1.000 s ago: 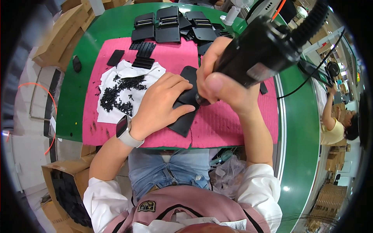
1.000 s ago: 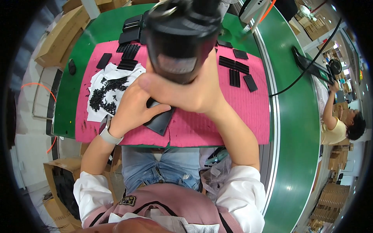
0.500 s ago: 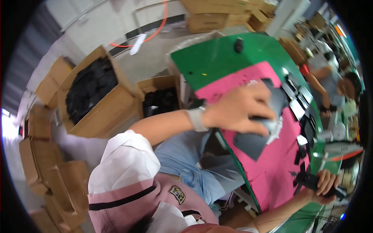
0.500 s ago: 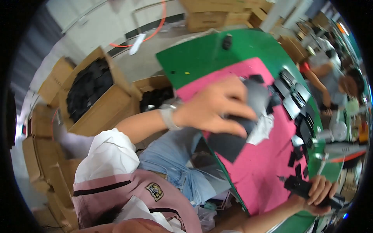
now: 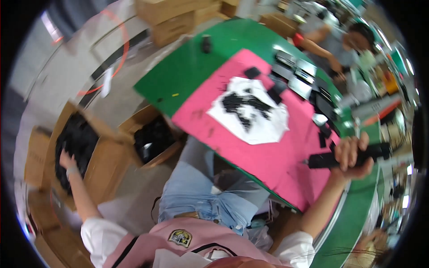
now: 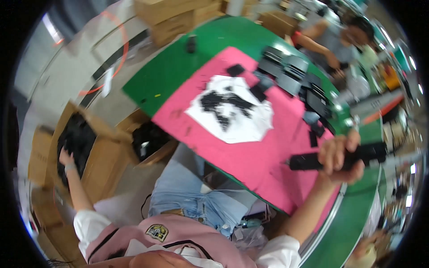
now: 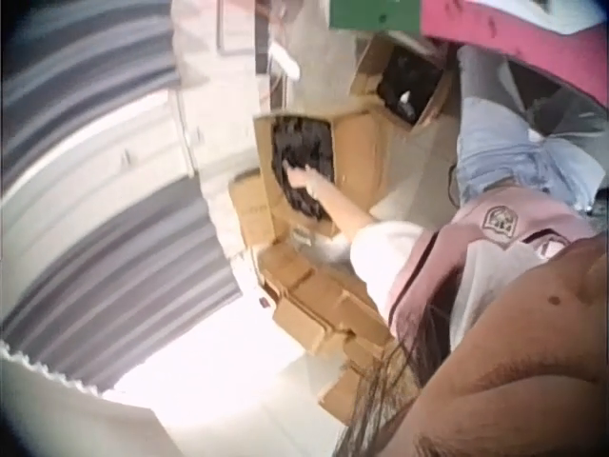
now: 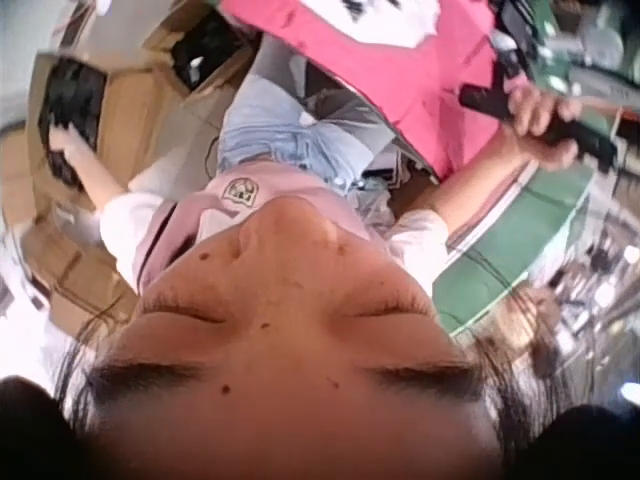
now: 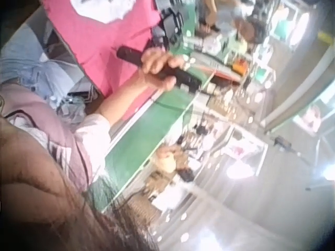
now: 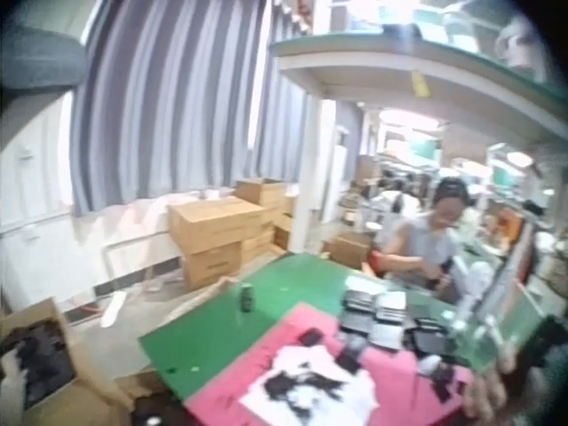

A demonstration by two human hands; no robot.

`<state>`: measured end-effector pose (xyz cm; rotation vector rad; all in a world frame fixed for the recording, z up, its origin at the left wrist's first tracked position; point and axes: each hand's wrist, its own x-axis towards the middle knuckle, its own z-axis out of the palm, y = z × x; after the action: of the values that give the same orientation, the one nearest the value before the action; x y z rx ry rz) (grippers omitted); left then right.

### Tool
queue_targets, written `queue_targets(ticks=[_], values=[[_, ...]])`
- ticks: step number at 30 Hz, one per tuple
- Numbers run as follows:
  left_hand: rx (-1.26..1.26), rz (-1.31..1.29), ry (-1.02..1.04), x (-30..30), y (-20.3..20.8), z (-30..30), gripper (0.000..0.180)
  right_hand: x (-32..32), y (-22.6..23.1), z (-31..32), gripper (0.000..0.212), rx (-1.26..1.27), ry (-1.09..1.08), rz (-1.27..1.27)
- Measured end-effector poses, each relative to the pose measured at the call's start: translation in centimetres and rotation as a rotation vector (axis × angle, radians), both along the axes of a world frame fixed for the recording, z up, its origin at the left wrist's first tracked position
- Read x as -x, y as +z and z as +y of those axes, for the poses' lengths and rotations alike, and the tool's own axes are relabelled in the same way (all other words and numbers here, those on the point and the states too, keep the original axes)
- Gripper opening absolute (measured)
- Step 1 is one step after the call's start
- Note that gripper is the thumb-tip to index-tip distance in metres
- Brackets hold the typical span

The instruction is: Assembling black plastic components using an electric screwdriver at a factory workbench.

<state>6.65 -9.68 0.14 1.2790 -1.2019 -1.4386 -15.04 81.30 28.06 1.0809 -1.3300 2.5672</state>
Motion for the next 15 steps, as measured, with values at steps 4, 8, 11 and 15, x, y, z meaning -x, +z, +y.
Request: queue_targets(ticks=[4, 8, 11, 15], values=[[-0.015, 0.119, -0.020, 10.1, 3.8, 5.7, 0.037, -1.2, 0.6, 0.4, 0.037, -0.076, -0.198, -0.079], [0.238, 0.218, -0.442, 23.2, 12.2, 20.5, 0.028, -1.4, 0.7, 1.2, 0.032, -0.151, -0.346, -0.150], [0.634, 0.254, -0.924, 31.7, 17.8, 36.1, 0.023, -1.0, 0.6, 2.1, 0.023, -0.114, -0.490, -0.226], [0.841, 0.184, -1.399, 39.3, 21.5, 57.9, 0.024, -0.7, 0.5, 4.5, 0.024, -0.203, -0.741, -0.281]])
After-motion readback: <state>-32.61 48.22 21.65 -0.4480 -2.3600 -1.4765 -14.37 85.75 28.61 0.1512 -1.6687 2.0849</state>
